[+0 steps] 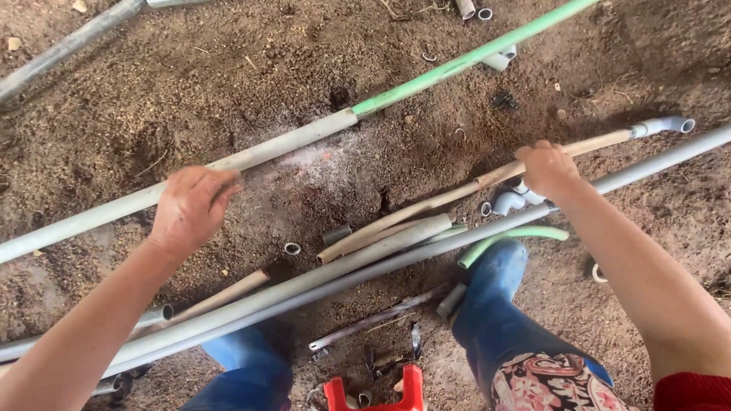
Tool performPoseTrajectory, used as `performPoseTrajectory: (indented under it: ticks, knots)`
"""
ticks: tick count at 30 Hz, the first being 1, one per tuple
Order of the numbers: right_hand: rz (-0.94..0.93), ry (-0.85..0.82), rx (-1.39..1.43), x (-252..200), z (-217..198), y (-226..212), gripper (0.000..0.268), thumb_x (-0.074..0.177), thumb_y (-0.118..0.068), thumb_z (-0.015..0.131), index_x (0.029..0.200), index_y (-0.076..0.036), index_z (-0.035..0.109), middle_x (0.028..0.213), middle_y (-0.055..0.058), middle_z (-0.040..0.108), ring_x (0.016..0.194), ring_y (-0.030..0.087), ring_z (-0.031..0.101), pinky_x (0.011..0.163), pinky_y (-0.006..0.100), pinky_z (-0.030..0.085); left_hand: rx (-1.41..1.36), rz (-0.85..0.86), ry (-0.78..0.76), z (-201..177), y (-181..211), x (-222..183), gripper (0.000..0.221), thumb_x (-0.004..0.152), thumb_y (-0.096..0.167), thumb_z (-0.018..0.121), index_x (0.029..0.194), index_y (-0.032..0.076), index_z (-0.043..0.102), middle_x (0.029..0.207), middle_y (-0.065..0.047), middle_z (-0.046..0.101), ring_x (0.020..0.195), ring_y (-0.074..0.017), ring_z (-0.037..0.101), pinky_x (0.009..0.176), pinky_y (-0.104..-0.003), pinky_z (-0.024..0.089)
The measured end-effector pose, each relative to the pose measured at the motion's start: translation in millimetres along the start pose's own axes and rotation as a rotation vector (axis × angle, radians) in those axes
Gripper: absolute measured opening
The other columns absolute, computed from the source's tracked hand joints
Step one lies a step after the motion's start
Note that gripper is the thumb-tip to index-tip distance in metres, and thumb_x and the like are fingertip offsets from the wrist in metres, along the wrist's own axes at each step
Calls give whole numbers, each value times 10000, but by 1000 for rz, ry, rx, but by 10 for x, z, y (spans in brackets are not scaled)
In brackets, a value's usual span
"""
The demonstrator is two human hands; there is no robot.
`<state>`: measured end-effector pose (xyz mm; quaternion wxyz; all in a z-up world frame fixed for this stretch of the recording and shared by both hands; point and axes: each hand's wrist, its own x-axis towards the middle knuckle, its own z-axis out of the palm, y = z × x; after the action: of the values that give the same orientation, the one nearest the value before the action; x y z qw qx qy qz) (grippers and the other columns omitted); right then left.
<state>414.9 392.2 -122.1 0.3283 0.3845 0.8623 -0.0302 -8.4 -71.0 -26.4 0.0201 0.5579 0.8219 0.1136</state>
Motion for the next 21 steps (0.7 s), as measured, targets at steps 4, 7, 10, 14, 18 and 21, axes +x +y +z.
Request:
performPoseTrajectory:
  ticks: [4, 7, 10, 14, 18, 21]
  knots:
    - [-68, -9, -137, -240, -47, -319, 408, 831, -149, 558, 1221, -256, 606, 1187, 125, 558, 1175, 355, 512, 926, 452, 450, -178, -108, -116, -150, 329, -113, 163, 917, 302, 615, 974, 164, 682, 827, -31, 701, 781, -171, 685, 788, -308, 541]
    - [-185, 125, -227, -159, 180, -300, 276, 872, -161, 511, 1133, -182, 599, 1121, 123, 535, 1129, 330, 498, 906, 446, 409, -176, -129, -195, -342, 453, -128, 153, 930, 271, 578, 985, 168, 677, 846, -37, 715, 771, -155, 696, 767, -279, 554]
    - [-254, 191, -244, -145, 238, -236, 257, 897, -180, 455, 1105, -192, 606, 1089, 79, 571, 1115, 295, 528, 926, 435, 405, -137, -136, -174, -417, 439, -161, 172, 942, 247, 558, 1041, 160, 668, 854, -65, 714, 778, -175, 698, 760, -292, 561]
    - [-348, 380, -150, -290, -189, -240, 309, 730, -186, 549, 1038, -152, 540, 992, 95, 619, 1014, 318, 588, 868, 441, 425, -228, -45, -108, -381, 262, -307, 248, 892, 204, 605, 1130, 135, 621, 934, -78, 643, 834, -246, 638, 739, -351, 516]
    - [-429, 525, -119, -344, -460, -242, 271, 709, -195, 521, 973, -135, 536, 873, 77, 645, 941, 322, 619, 825, 453, 437, -235, 63, -85, -222, 70, -524, 318, 818, 191, 672, 1118, 112, 602, 972, -104, 606, 835, -324, 624, 682, -434, 508]
    - [-428, 470, -37, -707, -876, -557, 119, 957, -201, 572, 1041, -161, 646, 952, -14, 730, 950, 196, 697, 1030, 422, 437, -283, -176, -687, -667, 378, -351, 226, 961, 250, 486, 1127, 118, 566, 952, -70, 604, 801, -202, 636, 653, -289, 587]
